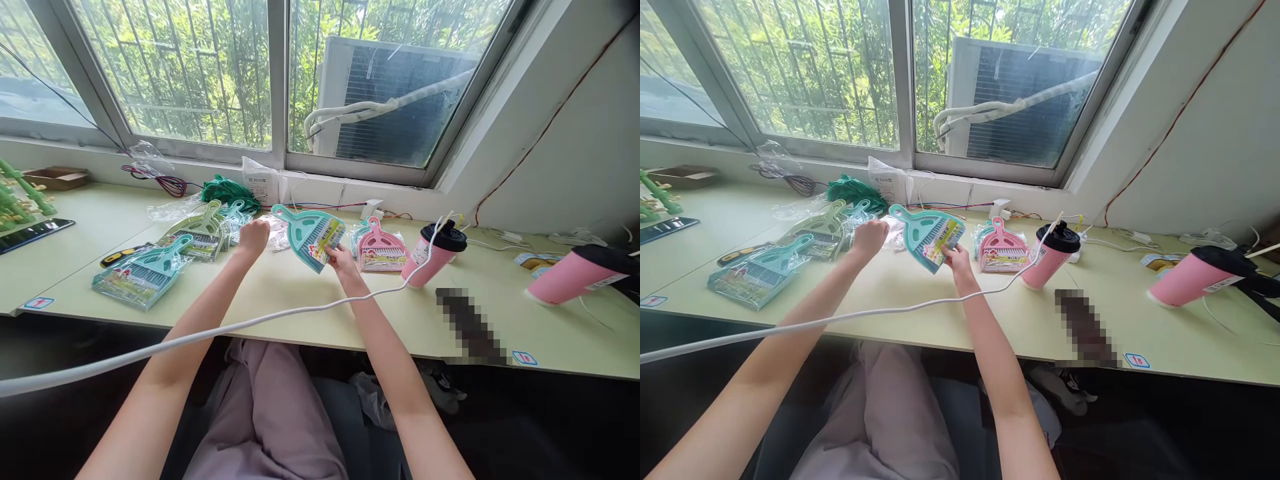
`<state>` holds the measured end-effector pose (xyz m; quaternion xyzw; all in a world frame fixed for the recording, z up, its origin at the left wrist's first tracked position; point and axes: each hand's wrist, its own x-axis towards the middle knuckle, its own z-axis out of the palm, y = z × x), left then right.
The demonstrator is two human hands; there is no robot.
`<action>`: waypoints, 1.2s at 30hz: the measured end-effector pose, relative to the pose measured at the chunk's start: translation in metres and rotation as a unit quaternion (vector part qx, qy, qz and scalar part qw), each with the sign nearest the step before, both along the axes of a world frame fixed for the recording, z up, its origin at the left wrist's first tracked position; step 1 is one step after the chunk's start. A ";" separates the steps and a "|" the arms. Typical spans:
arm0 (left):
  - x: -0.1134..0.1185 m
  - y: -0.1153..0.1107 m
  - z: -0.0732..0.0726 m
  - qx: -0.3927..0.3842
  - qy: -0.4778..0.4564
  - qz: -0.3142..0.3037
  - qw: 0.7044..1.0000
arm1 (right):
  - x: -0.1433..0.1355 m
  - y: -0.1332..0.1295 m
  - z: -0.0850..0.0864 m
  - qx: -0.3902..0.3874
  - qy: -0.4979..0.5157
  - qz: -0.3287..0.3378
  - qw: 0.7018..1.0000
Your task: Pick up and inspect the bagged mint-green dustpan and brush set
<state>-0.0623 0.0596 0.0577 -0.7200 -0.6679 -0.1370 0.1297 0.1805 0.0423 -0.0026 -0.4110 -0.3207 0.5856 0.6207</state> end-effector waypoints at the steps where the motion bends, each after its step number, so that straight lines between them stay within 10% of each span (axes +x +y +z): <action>1: -0.005 0.002 0.004 0.004 -0.007 0.014 1.000 | -0.003 -0.001 -0.001 -0.012 -0.008 0.008 1.000; 16: 0.012 0.001 0.009 0.059 0.037 -0.050 0.996 | -0.013 -0.010 0.003 -0.018 -0.079 0.085 0.993; 25: 0.012 0.003 0.009 0.106 0.012 -0.067 0.992 | -0.018 -0.017 -0.007 -0.020 -0.015 -0.054 0.998; 32: 0.028 0.007 -0.001 0.117 -0.032 -0.171 0.978 | -0.028 -0.019 -0.006 -0.004 -0.039 0.061 0.997; 36: 0.037 -0.001 -0.006 0.127 -0.060 -0.231 0.963 | -0.029 -0.019 -0.003 0.002 -0.003 0.020 1.000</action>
